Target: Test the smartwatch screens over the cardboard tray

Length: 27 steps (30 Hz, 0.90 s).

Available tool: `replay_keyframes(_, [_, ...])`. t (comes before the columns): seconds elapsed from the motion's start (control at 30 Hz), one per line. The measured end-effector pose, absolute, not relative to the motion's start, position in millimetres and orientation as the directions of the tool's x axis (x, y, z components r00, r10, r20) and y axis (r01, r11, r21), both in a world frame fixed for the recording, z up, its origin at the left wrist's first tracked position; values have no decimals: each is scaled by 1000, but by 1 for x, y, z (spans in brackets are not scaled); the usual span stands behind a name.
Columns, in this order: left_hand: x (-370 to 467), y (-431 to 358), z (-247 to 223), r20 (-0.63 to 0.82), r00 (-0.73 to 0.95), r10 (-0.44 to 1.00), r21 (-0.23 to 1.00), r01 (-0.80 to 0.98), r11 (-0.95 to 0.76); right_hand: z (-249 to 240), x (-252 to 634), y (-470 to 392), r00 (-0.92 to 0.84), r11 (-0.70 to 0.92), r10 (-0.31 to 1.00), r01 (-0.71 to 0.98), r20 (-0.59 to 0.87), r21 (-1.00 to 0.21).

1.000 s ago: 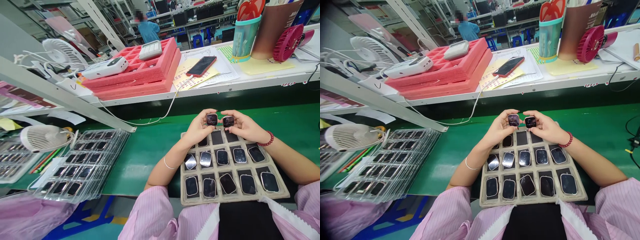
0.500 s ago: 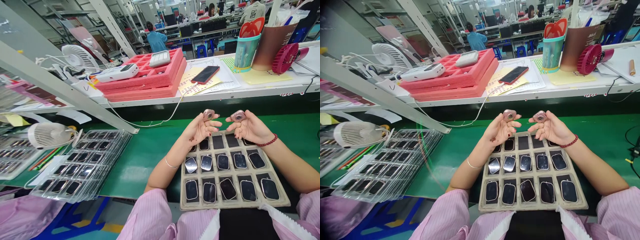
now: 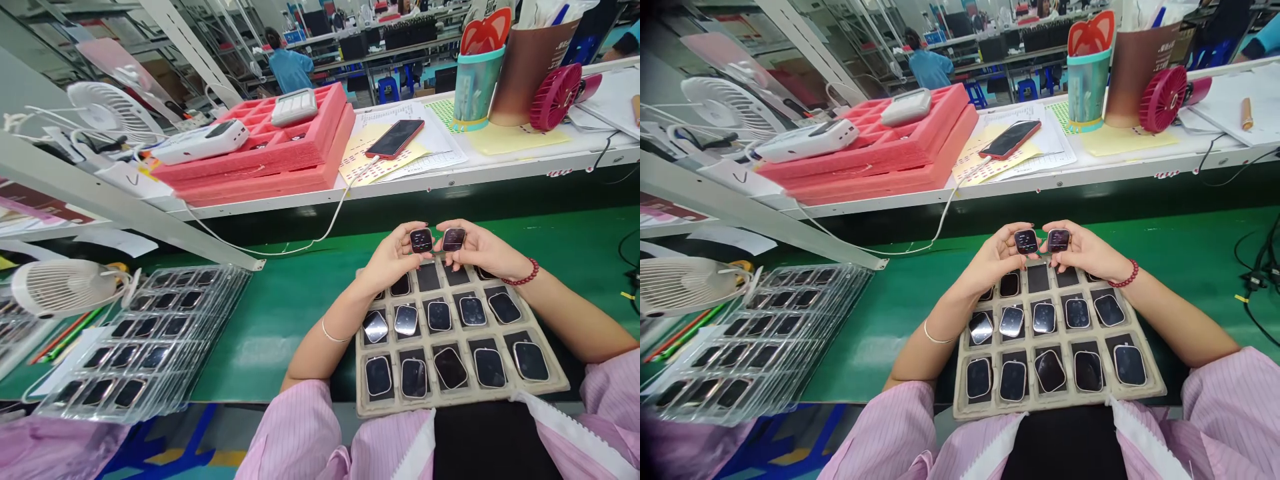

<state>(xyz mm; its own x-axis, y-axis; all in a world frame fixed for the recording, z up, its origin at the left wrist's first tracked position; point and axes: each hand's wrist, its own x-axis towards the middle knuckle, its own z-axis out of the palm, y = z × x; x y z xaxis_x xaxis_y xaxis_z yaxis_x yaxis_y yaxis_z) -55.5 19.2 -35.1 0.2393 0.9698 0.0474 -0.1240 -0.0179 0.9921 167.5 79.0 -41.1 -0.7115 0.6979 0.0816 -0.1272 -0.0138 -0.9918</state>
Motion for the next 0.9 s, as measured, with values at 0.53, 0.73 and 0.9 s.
replay_keyframes(0.53, [-52, 15, -31, 65, 245, 967, 998, -41, -57, -39, 167, 69, -695, 196, 702, -23, 157, -980])
replay_keyframes(0.73, [-52, 16, -33, 65, 251, 966, 997, -50, -54, -38, 167, 69, -698, 213, 699, -3, 154, -977])
replay_keyframes(0.9, [-52, 16, -33, 51, 247, 968, 998, -37, -43, -37, 166, 69, -692, 242, 702, 8, 170, -970])
